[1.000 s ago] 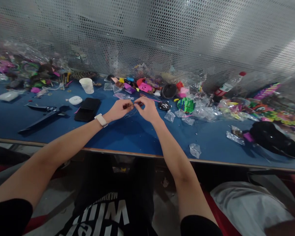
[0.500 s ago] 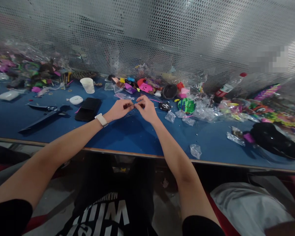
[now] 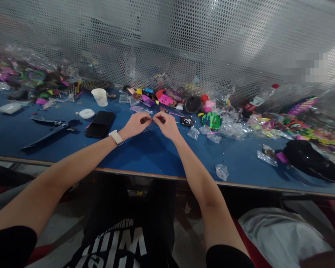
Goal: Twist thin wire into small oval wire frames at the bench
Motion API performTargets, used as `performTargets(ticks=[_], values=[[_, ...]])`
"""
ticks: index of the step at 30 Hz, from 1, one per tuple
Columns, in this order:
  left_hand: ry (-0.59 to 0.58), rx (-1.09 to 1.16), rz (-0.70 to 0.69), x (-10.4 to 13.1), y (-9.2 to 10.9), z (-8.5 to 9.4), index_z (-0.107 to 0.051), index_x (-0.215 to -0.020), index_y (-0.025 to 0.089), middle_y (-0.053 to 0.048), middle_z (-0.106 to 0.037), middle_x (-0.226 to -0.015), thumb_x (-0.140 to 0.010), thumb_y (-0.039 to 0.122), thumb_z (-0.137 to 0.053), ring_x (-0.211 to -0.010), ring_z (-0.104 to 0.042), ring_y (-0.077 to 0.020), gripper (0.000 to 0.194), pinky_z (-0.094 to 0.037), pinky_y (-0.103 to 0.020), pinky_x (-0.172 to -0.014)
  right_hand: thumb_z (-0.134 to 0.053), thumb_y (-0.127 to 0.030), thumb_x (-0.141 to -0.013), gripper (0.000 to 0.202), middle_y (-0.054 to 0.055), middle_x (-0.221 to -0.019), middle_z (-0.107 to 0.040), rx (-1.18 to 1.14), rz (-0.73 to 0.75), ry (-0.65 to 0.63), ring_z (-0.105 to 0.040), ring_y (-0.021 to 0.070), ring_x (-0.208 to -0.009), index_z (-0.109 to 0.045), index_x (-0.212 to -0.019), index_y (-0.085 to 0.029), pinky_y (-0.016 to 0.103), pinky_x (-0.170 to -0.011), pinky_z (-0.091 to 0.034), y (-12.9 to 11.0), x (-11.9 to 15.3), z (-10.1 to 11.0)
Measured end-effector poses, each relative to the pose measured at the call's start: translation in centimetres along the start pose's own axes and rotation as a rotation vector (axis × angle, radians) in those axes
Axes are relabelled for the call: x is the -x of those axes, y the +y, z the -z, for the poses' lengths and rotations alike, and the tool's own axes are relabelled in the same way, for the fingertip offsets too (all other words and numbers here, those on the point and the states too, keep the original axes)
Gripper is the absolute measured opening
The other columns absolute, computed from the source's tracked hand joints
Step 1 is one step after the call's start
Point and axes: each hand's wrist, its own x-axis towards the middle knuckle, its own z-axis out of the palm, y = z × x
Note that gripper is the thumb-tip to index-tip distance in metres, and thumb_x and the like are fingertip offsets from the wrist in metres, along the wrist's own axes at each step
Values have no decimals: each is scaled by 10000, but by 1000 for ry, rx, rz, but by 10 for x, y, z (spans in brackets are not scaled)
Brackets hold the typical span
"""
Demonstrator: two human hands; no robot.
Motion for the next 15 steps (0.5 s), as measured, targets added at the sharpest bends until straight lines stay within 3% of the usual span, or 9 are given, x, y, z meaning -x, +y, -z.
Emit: performTargets(ticks=[5, 15], values=[[41, 41, 16, 1, 0, -1, -717, -939, 215, -49, -794, -886, -961, 125, -679, -766, -660, -180, 101, -564, -341, -783, -831, -564, -985, 307, 43, -861, -787, -39, -64, 4, -736, 257, -849, -749, -904, -279, 471, -902, -630, 5, -1, -3], [-9, 25, 5, 1, -3, 1, -722, -951, 206, -63, -806, -921, -978, 161, -694, -808, -693, -188, 59, -573, -337, -791, -869, -568, -925, 349, 41, -913, -785, -129, -96, -8, -754, 250, -911, -699, -1006, -274, 451, -918, -622, 11, -1, -6]])
